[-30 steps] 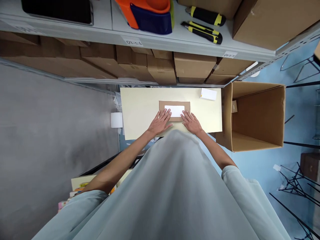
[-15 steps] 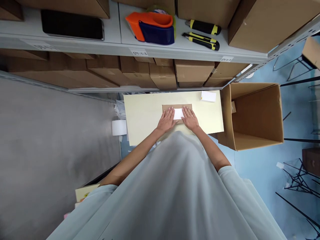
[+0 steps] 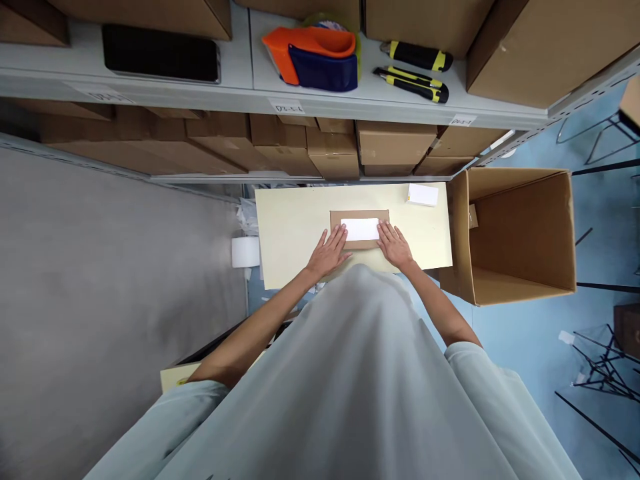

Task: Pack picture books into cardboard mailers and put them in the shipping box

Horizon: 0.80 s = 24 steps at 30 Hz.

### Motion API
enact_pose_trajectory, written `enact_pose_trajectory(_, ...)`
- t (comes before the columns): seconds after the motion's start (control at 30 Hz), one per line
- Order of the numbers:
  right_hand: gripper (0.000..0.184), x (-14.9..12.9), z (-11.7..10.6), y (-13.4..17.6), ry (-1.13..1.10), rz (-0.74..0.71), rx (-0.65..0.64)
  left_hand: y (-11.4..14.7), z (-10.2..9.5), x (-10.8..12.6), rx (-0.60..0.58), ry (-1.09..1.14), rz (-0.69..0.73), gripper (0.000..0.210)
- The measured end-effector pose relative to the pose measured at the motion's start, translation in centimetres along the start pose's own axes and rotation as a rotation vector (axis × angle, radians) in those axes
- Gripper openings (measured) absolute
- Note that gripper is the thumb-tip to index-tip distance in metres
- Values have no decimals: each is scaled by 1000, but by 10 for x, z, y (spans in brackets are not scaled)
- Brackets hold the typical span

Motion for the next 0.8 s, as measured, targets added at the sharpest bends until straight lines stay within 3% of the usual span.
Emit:
enact_pose_trajectory(0.13,68,-3,-2,-9,-16,46,29,-6,1,0,42,-31,-40,81)
enact_pose_trajectory(0.33,68,-30,12,-34,-24,10,54,-39,7,11,34,-20,39,76)
enact_pose_trajectory(0.47,65,-17,15,-36,-6,8,70,-36,6,3,-17,-116,-2,77)
enact_pose_trajectory(0.6,65,3,13,-32,11,73,105,-26,5,-5,35,-177,-152,81)
enact_pose_trajectory(0.7,66,3,15,-32,16,92,137,-30,11,3,78,-186,-222,81)
enact_pose_trajectory(0.8,67,-10,20,-32,4,64,142,-40,21,21,53,-186,-180,80)
Point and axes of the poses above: each hand's wrist, its own y-axis away from the middle knuckle, its own z-axis out of the palm, x = y × z, the point moved 1 cm from there along -y, towards the middle knuckle, and after that the axes turned 8 degrees about z, right-handed, at the moved point
